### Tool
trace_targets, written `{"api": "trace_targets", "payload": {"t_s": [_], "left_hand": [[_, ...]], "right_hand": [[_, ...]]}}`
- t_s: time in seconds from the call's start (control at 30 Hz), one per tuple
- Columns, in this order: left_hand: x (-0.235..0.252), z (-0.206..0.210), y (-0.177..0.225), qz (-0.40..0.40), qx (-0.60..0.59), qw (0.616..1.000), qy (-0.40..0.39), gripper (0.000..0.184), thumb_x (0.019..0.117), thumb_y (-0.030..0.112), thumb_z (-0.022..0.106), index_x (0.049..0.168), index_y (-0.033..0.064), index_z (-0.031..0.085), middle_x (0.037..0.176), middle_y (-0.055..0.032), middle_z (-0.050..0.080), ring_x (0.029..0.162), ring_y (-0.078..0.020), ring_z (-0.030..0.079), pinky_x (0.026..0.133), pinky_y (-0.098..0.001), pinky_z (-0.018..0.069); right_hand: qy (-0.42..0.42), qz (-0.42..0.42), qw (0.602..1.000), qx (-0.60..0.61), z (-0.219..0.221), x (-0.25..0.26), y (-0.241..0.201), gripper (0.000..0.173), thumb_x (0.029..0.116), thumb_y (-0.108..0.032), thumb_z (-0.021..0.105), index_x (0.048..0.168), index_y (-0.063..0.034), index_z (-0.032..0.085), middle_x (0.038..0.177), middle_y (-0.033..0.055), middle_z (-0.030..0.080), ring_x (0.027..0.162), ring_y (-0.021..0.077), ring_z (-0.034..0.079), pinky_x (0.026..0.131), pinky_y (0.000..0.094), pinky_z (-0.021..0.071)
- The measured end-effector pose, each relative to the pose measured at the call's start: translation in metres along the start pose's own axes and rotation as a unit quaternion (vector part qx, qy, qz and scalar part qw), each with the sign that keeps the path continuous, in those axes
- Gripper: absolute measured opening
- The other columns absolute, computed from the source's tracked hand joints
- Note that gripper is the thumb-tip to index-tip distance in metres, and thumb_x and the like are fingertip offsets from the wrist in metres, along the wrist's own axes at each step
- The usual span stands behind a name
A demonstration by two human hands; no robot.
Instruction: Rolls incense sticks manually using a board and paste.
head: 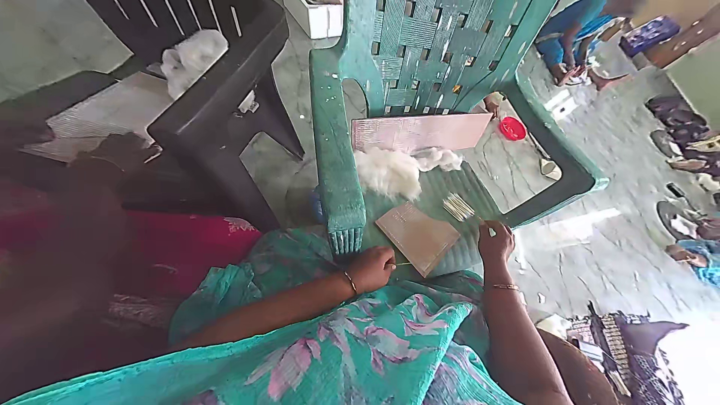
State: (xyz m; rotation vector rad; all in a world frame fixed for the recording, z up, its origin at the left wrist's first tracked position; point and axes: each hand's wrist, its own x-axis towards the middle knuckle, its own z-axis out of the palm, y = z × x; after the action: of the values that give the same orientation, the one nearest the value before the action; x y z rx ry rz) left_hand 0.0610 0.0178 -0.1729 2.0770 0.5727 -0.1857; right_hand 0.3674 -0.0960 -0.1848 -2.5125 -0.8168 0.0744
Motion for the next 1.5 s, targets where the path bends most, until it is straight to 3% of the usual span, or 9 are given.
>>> {"api": "trace_targets", "payload": {"t_s": [0.2, 0.43, 0.57, 0.7, 0.87, 1.13, 1.23, 1.37, 1.5], "left_hand": [[-0.001, -0.006, -0.008, 0.033, -0.02, 0.999, -0.024, 0.03, 0.1082, 0.013, 0.048, 0.122, -0.0093, 0.062, 0.124, -0.0263, 0.063, 0.12, -0.0358, 0.06, 0.107, -0.0463, 0.0447], [0.001, -0.015, -0.011, 0.043, -0.024, 0.996, -0.079, 0.032, 0.1094, 0.015, 0.045, 0.125, -0.0086, 0.061, 0.127, -0.0269, 0.06, 0.124, -0.0387, 0.058, 0.108, -0.0509, 0.0433], [0.001, -0.015, -0.016, 0.058, -0.037, 0.994, -0.082, 0.031, 0.1094, 0.014, 0.045, 0.123, -0.0085, 0.061, 0.124, -0.0267, 0.061, 0.12, -0.0377, 0.059, 0.106, -0.0495, 0.045], [0.001, -0.016, -0.017, 0.069, -0.039, 0.993, -0.092, 0.03, 0.1091, 0.013, 0.045, 0.121, -0.0097, 0.061, 0.123, -0.028, 0.061, 0.12, -0.0394, 0.059, 0.106, -0.0507, 0.0449], [0.002, -0.015, -0.018, 0.079, -0.036, 0.992, -0.096, 0.03, 0.1086, 0.011, 0.044, 0.12, -0.0105, 0.062, 0.122, -0.0281, 0.062, 0.121, -0.0398, 0.059, 0.107, -0.0506, 0.0444], [0.002, -0.014, -0.017, 0.073, -0.03, 0.993, -0.087, 0.031, 0.1083, 0.013, 0.046, 0.122, -0.0102, 0.062, 0.124, -0.0288, 0.061, 0.122, -0.041, 0.058, 0.107, -0.0526, 0.044], [0.001, -0.013, -0.016, 0.057, -0.017, 0.995, -0.077, 0.031, 0.1082, 0.014, 0.046, 0.122, -0.0086, 0.062, 0.124, -0.0271, 0.061, 0.12, -0.0399, 0.059, 0.106, -0.0532, 0.045], [-0.001, -0.011, -0.012, 0.031, -0.004, 0.998, -0.062, 0.032, 0.1092, 0.018, 0.046, 0.124, -0.0066, 0.061, 0.126, -0.0256, 0.061, 0.122, -0.0385, 0.059, 0.106, -0.0533, 0.0444], [-0.005, -0.008, -0.01, 0.015, -0.011, 0.999, -0.031, 0.032, 0.1094, 0.019, 0.046, 0.124, -0.0051, 0.062, 0.124, -0.0245, 0.062, 0.117, -0.036, 0.061, 0.104, -0.0514, 0.0464]], "right_hand": [[-0.032, 0.014, 0.998, -0.043, -0.001, 0.007, -0.02, 0.031, 0.1039, -0.022, 0.057, 0.123, -0.0013, 0.07, 0.131, 0.0258, 0.064, 0.128, 0.0439, 0.056, 0.106, 0.066, 0.0371], [-0.067, -0.28, 0.958, -0.015, 0.028, 0.021, -0.119, 0.022, 0.0972, -0.017, 0.069, 0.112, -0.0019, 0.074, 0.121, 0.0218, 0.069, 0.12, 0.0425, 0.061, 0.103, 0.0625, 0.0447], [-0.135, -0.39, 0.911, -0.005, 0.068, 0.018, -0.166, 0.032, 0.0908, -0.03, 0.078, 0.112, -0.0064, 0.075, 0.116, 0.0157, 0.072, 0.116, 0.0385, 0.064, 0.098, 0.0629, 0.047], [-0.178, -0.388, 0.903, -0.052, 0.097, 0.005, -0.193, 0.032, 0.0902, -0.03, 0.078, 0.112, -0.0062, 0.075, 0.106, 0.0152, 0.075, 0.107, 0.0371, 0.067, 0.099, 0.0598, 0.0458], [-0.182, -0.353, 0.913, -0.094, 0.109, -0.004, -0.199, 0.017, 0.0988, -0.016, 0.064, 0.106, -0.008, 0.077, 0.098, 0.0138, 0.076, 0.103, 0.0348, 0.069, 0.099, 0.0559, 0.0459], [-0.193, -0.435, 0.878, 0.058, 0.077, -0.029, -0.173, 0.01, 0.0904, -0.008, 0.069, 0.092, -0.0054, 0.079, 0.091, 0.011, 0.076, 0.092, 0.0317, 0.071, 0.096, 0.0576, 0.0479], [-0.163, -0.368, 0.908, 0.117, 0.053, -0.028, -0.162, 0.012, 0.0933, -0.011, 0.07, 0.096, -0.0022, 0.078, 0.098, 0.0129, 0.077, 0.095, 0.0297, 0.072, 0.091, 0.0544, 0.0531], [-0.188, -0.139, 0.947, 0.219, 0.02, -0.02, -0.152, 0.019, 0.0997, -0.012, 0.066, 0.113, 0.0015, 0.069, 0.106, 0.014, 0.072, 0.096, 0.0199, 0.068, 0.088, 0.0411, 0.0537], [-0.197, 0.035, 0.853, 0.482, 0.011, -0.02, -0.126, 0.007, 0.1022, -0.002, 0.055, 0.103, -0.0063, 0.061, 0.089, 0.0017, 0.067, 0.079, 0.0108, 0.063, 0.074, 0.0297, 0.0541]]}}
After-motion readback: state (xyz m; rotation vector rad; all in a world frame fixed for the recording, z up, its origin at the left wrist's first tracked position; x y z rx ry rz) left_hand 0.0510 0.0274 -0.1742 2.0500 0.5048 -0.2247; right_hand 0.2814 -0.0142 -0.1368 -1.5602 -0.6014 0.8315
